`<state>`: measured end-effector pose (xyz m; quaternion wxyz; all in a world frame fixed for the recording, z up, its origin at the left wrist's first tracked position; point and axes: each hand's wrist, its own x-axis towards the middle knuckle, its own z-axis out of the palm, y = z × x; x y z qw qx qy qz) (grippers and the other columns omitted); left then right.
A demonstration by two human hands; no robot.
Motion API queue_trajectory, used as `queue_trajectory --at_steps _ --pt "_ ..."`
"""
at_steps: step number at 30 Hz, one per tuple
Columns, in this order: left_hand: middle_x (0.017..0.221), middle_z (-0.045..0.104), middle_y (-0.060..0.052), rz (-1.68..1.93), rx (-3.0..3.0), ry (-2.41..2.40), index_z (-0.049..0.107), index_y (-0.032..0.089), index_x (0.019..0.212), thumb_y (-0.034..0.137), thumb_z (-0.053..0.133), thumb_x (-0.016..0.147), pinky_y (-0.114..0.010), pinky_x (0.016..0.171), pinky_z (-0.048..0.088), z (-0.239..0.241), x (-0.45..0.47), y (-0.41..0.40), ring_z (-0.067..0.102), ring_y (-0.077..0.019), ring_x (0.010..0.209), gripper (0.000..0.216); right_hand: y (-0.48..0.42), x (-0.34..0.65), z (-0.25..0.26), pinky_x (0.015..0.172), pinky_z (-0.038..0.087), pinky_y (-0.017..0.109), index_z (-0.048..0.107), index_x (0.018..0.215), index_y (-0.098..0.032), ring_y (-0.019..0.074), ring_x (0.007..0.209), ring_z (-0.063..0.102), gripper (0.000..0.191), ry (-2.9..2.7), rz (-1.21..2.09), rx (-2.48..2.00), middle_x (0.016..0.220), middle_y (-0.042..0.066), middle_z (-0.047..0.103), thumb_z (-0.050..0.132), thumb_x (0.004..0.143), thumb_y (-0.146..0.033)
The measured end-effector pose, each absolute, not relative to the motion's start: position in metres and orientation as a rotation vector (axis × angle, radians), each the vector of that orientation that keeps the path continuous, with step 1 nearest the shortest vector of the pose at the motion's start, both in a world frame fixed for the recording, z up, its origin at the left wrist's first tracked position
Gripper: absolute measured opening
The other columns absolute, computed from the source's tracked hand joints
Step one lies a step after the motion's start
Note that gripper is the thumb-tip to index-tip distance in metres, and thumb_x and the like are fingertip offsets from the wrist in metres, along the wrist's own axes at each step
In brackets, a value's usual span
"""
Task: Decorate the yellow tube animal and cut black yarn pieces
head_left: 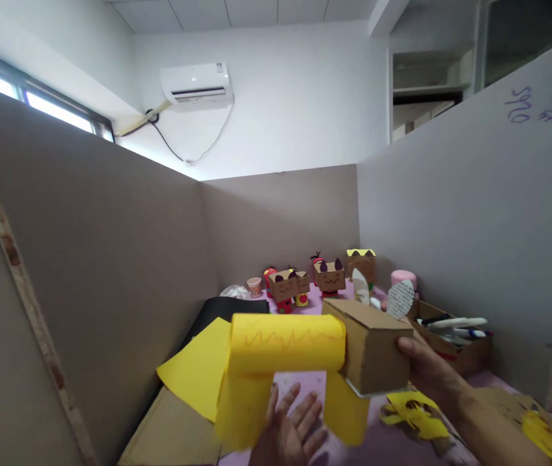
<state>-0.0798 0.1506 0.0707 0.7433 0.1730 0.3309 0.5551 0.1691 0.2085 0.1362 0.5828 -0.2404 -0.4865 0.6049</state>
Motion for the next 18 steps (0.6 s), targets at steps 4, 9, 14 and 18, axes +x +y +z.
queue_trajectory --at_steps 4,9,14,18 --pt "0.083 0.070 -0.008 1.436 0.376 0.883 0.062 0.017 0.091 0.045 0.080 0.061 -0.029 0.066 0.049 0.048 -0.102 0.160 0.066 -0.0188 0.072 0.045 0.229 0.176 0.128 0.079 0.050 0.039 0.033 0.128 -0.033 0.0292 0.099 0.063 0.082 -1.101 1.224 -0.651 0.113 0.008 0.065 0.078 0.060 -0.044" --pt "0.054 0.058 0.003 1.685 0.571 1.069 0.061 0.017 0.070 0.042 0.085 0.049 -0.022 0.052 0.043 0.035 -0.122 0.153 0.054 -0.0103 0.049 0.041 0.248 0.173 0.113 0.071 0.048 0.032 0.034 0.109 -0.033 0.0229 0.087 0.061 0.069 -1.139 1.097 -0.793 0.097 0.001 0.062 0.080 0.058 -0.044" --pt "0.055 0.058 0.004 1.725 0.526 1.123 0.060 0.018 0.073 0.043 0.084 0.050 -0.021 0.050 0.042 0.036 -0.127 0.156 0.053 -0.0097 0.048 0.042 0.260 0.168 0.106 0.069 0.046 0.032 0.034 0.105 -0.032 0.0221 0.081 0.058 0.074 -1.165 1.032 -0.906 0.095 0.001 0.057 0.085 0.052 -0.041" --pt "0.053 0.057 0.004 1.702 0.531 1.125 0.060 0.017 0.073 0.045 0.084 0.048 -0.019 0.046 0.038 0.033 -0.127 0.157 0.051 -0.0088 0.045 0.044 0.264 0.161 0.103 0.067 0.047 0.033 0.031 0.104 -0.031 0.0227 0.081 0.058 0.076 -1.198 1.024 -0.932 0.095 0.000 0.053 0.085 0.052 -0.044"
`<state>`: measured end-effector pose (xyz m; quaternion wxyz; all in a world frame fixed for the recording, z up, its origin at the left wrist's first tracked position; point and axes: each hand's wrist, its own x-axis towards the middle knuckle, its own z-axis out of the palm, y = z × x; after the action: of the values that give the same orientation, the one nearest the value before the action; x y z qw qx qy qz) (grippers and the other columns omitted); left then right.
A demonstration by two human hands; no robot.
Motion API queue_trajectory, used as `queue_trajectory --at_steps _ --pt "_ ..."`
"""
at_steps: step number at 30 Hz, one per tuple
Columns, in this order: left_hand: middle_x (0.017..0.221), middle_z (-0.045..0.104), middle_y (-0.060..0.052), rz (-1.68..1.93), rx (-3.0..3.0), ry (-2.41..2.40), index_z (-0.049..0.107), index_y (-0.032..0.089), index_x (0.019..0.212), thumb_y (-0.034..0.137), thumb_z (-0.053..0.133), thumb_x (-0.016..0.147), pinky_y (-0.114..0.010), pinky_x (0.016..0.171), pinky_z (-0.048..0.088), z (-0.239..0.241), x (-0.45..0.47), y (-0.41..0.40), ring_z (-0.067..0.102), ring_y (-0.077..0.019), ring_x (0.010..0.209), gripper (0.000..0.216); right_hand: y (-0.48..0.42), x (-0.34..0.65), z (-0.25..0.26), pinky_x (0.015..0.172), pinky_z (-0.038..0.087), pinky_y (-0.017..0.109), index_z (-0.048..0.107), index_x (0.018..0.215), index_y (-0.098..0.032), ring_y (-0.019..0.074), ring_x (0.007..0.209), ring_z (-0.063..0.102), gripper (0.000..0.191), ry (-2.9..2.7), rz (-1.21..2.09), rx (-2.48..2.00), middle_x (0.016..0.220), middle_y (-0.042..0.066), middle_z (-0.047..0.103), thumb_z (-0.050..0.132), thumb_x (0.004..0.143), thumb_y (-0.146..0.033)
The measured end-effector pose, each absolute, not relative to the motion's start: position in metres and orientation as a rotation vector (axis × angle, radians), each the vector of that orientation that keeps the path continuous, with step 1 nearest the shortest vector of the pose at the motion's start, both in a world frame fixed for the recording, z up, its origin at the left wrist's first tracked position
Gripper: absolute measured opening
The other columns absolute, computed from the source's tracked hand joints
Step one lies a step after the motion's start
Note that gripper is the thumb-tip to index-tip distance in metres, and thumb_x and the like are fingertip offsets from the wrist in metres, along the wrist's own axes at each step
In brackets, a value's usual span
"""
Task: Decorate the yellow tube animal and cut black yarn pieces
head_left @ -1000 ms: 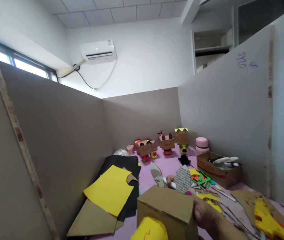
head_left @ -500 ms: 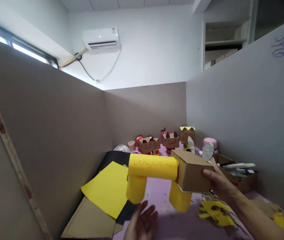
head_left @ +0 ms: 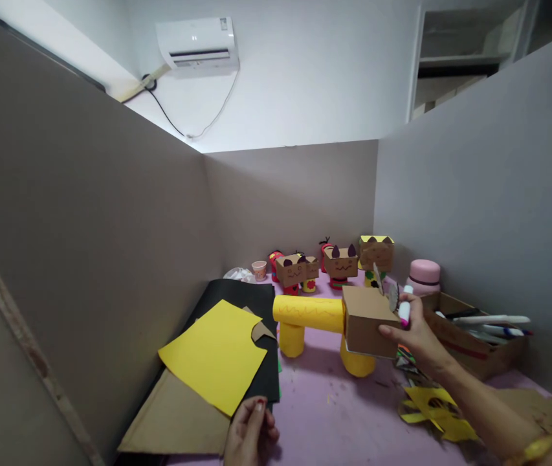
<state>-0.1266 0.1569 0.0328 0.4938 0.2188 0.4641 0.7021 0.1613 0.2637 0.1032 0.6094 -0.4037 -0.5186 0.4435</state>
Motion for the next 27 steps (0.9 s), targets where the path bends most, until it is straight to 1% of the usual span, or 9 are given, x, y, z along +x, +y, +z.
queue_trajectory --at_steps 4,8,16,22,25,27 --pt "0.053 0.058 0.003 1.635 0.548 1.121 0.060 0.017 0.073 0.047 0.085 0.046 -0.019 0.044 0.036 0.032 -0.126 0.157 0.052 -0.0091 0.046 0.047 0.263 0.159 0.099 0.069 0.048 0.032 0.030 0.105 -0.031 0.0216 0.082 0.059 0.075 -1.250 1.043 -0.939 0.095 0.000 0.054 0.084 0.054 -0.043" --pt "0.053 0.057 0.004 1.655 0.553 1.147 0.061 0.018 0.075 0.049 0.084 0.048 -0.019 0.044 0.036 0.034 -0.123 0.155 0.051 -0.0090 0.046 0.047 0.262 0.162 0.095 0.070 0.048 0.033 0.028 0.107 -0.031 0.0230 0.085 0.060 0.077 -1.270 1.061 -0.947 0.096 0.001 0.055 0.083 0.054 -0.046" --pt "0.054 0.059 0.003 1.658 0.575 1.172 0.061 0.018 0.076 0.048 0.084 0.048 -0.018 0.047 0.038 0.039 -0.120 0.153 0.052 -0.0087 0.048 0.046 0.270 0.165 0.088 0.073 0.048 0.035 0.030 0.107 -0.029 0.0238 0.086 0.059 0.085 -1.289 1.052 -0.923 0.101 0.003 0.054 0.084 0.046 -0.054" --pt "0.055 0.061 0.003 1.659 0.568 1.172 0.061 0.018 0.076 0.048 0.086 0.044 -0.020 0.053 0.043 0.044 -0.120 0.151 0.054 -0.0095 0.050 0.050 0.267 0.168 0.088 0.077 0.047 0.036 0.029 0.109 -0.030 0.0240 0.088 0.060 0.087 -1.275 1.033 -0.879 0.103 0.004 0.056 0.081 0.047 -0.060" --pt "0.056 0.061 0.002 1.651 0.602 1.182 0.062 0.018 0.074 0.049 0.086 0.044 -0.020 0.053 0.044 0.048 -0.118 0.149 0.053 -0.0097 0.052 0.049 0.263 0.173 0.087 0.081 0.046 0.039 0.030 0.108 -0.031 0.0244 0.088 0.061 0.085 -1.256 1.017 -0.859 0.102 0.004 0.058 0.081 0.047 -0.062" --pt "0.056 0.060 0.002 1.660 0.610 1.181 0.063 0.018 0.074 0.050 0.086 0.044 -0.020 0.053 0.045 0.049 -0.116 0.148 0.053 -0.0097 0.053 0.049 0.260 0.176 0.086 0.081 0.046 0.042 0.032 0.108 -0.031 0.0253 0.087 0.062 0.083 -1.242 1.002 -0.857 0.103 0.006 0.060 0.080 0.047 -0.062"
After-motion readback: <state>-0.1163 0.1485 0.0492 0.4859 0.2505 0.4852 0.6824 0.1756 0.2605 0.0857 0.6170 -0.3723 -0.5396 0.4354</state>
